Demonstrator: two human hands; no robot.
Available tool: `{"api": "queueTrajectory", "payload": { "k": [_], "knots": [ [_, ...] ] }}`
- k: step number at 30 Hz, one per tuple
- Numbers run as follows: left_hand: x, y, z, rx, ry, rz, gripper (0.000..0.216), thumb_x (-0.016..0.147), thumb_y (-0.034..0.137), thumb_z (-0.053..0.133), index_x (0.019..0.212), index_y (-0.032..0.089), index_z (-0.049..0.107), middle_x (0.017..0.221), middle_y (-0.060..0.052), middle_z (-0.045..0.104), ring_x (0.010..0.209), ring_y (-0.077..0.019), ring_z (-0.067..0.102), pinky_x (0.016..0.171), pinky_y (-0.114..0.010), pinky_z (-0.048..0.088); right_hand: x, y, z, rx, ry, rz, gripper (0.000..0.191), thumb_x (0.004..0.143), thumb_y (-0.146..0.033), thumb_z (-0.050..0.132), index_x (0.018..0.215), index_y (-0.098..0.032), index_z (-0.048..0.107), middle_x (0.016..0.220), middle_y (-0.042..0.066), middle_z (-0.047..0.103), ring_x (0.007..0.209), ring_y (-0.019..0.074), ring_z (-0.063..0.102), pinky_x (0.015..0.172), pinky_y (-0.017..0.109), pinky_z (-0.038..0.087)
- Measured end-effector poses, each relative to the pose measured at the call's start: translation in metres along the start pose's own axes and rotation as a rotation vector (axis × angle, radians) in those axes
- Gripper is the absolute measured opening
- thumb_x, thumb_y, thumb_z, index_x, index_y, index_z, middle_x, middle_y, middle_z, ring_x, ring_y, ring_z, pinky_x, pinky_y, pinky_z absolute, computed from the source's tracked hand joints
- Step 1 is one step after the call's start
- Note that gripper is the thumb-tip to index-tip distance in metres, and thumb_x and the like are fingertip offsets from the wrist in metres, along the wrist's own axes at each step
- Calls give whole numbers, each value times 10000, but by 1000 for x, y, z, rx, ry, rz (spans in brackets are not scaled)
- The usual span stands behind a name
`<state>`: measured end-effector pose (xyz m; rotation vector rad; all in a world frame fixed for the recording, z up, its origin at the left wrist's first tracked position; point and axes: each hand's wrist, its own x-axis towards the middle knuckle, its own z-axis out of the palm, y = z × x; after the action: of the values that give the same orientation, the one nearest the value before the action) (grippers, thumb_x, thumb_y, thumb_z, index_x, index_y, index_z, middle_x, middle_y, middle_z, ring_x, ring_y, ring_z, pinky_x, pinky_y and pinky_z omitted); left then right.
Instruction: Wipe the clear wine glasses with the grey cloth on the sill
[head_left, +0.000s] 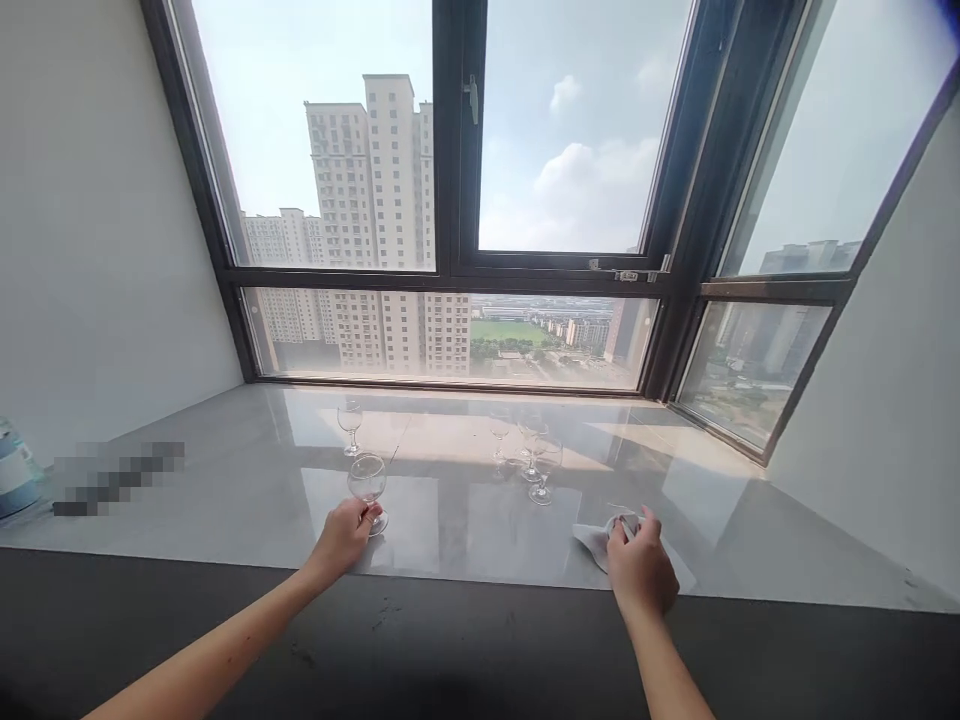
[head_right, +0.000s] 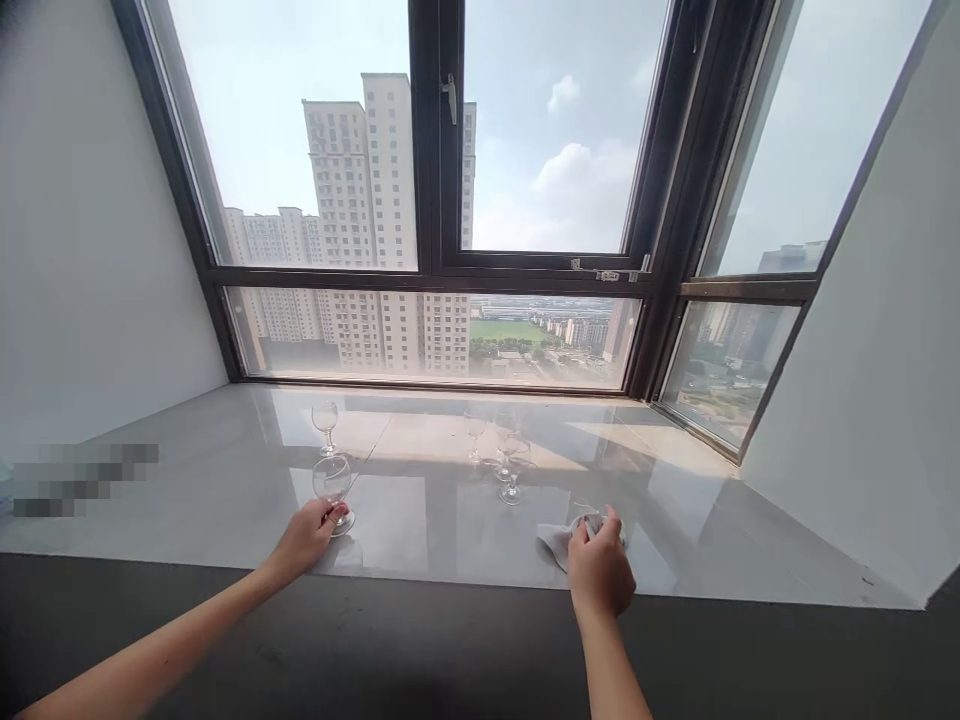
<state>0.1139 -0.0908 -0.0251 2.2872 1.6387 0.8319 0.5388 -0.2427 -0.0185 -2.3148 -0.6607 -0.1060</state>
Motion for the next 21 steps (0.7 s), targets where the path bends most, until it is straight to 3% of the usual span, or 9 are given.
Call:
{"api": "queueTrajectory", "payload": {
  "k": [7, 16, 21],
  "knots": [
    [-12, 25, 1, 240, 188, -147, 351, 958, 332, 345, 857, 182, 645, 883, -78, 673, 922, -231, 576, 805, -334, 349, 0, 6, 0, -21, -47, -28, 626, 924, -566, 240, 1433, -219, 351, 1159, 180, 642, 870, 356, 656, 657, 440, 477],
    [-17, 31, -1, 293, 209, -175, 362, 961, 337, 348, 944, 192, 679, 880, -70, 692, 934, -227, 582, 842, -351, 312, 1, -2, -11, -26, -133, -44, 694, 894, -609, 246, 1411, -167, 378, 1189, 217, 623, 910, 409, 648, 661, 479, 473],
    [-18, 33, 0, 307, 206, -175, 371, 958, 327, 336, 898, 188, 674, 894, -71, 688, 929, -229, 578, 847, -363, 304, 9, 8, 2, 20, -151, -56, 704, 862, -607, 338, 1394, -148, 391, 1194, 228, 609, 945, 386, 644, 714, 456, 490]
  ]
}}
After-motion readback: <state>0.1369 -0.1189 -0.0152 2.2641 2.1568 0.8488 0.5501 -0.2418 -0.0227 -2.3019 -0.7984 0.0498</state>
